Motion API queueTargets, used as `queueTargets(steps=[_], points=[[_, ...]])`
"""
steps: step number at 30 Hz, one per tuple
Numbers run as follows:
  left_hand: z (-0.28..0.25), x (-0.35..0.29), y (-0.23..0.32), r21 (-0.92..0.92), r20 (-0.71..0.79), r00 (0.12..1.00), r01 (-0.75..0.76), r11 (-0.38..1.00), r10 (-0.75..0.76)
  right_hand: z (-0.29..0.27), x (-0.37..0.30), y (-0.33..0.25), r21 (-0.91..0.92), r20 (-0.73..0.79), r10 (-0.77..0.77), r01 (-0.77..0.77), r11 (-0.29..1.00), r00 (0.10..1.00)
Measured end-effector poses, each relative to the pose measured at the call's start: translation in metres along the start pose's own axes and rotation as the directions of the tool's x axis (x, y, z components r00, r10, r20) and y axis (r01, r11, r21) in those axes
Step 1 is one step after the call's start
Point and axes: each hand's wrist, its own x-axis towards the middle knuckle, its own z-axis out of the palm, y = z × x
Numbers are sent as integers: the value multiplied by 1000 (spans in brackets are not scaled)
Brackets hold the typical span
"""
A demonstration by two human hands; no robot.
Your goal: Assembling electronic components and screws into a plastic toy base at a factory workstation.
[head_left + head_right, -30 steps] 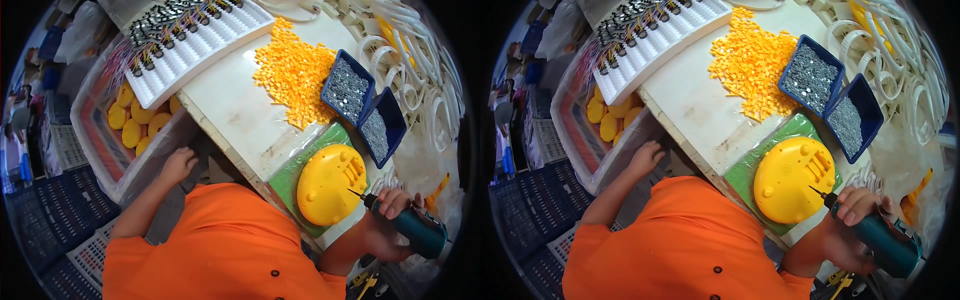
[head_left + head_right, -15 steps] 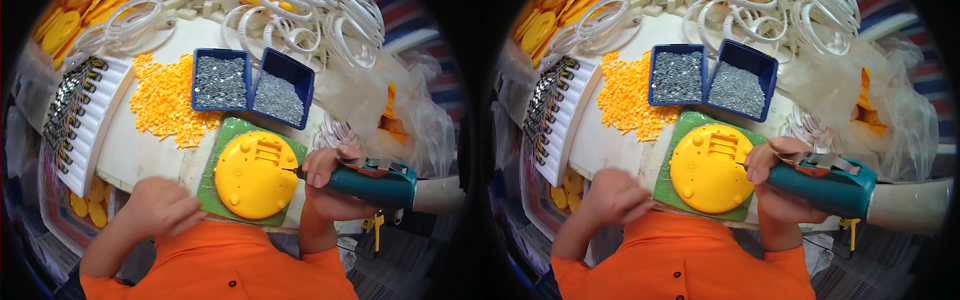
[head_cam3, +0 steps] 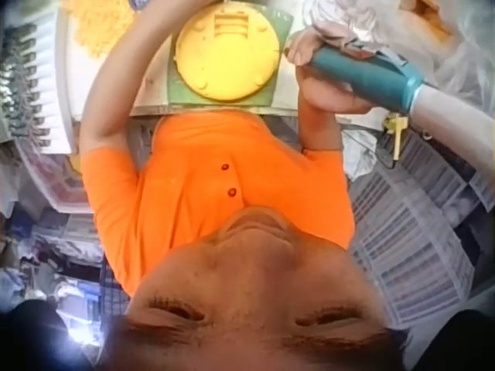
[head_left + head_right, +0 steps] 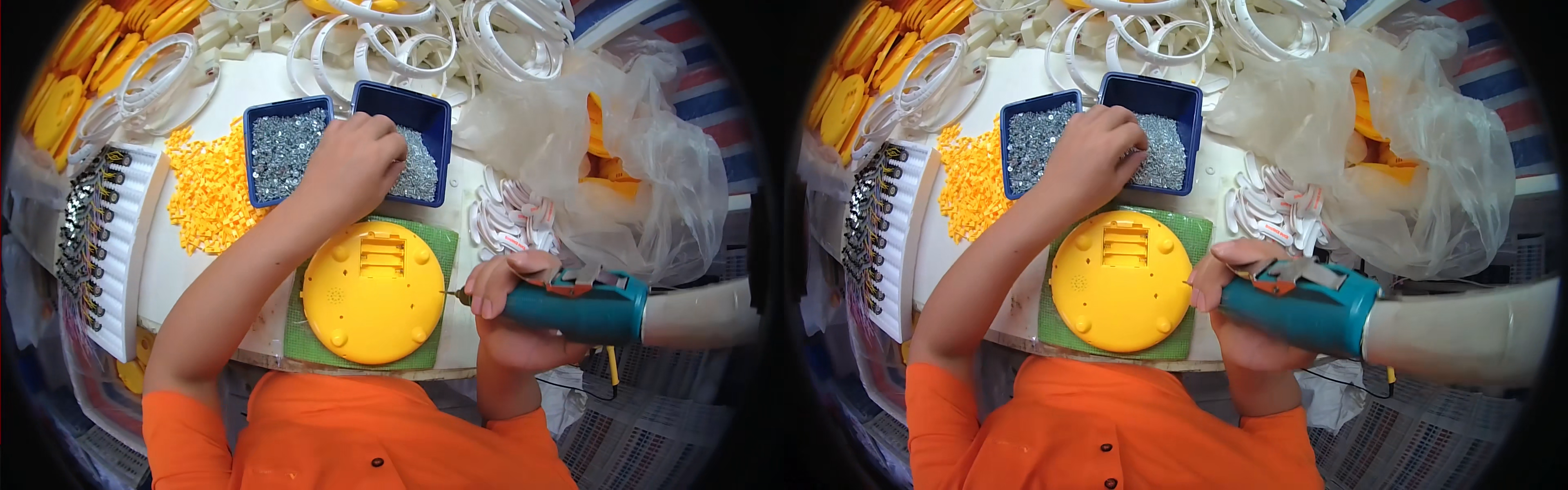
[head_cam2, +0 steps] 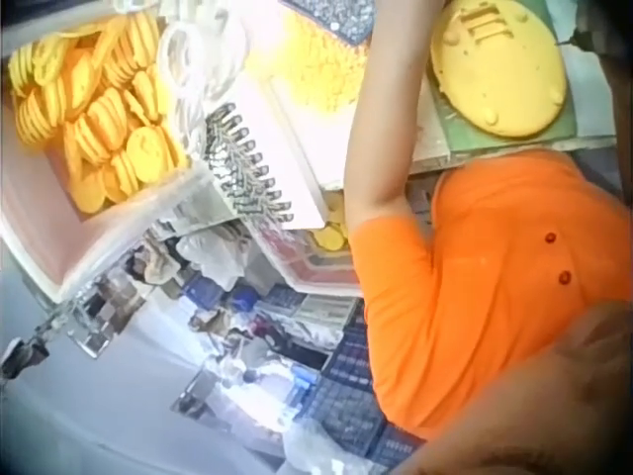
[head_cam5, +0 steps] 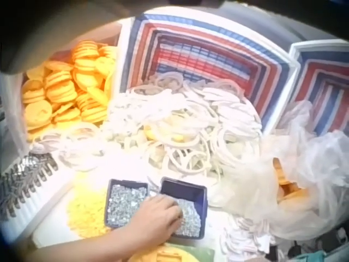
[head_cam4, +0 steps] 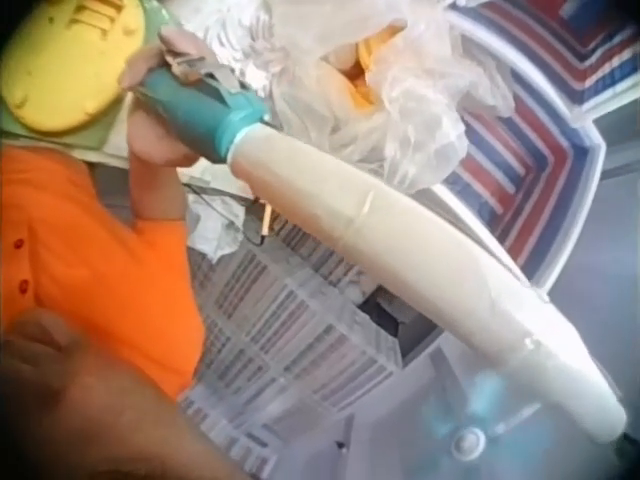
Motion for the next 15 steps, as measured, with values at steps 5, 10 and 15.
queueTargets(steps=[5,10,15], points=[[-35,-31,33,-255,51,988,153,955,-145,6,10,2,50,5,59,-59,997,998],[-47,-81,73,-326,126,989,109,939,-71,28,22,11,154,63,84,-93,984,994],[-47,-101,79,-293,71,988,155,943,-140,48,21,17,158,96,76,-90,983,992]])
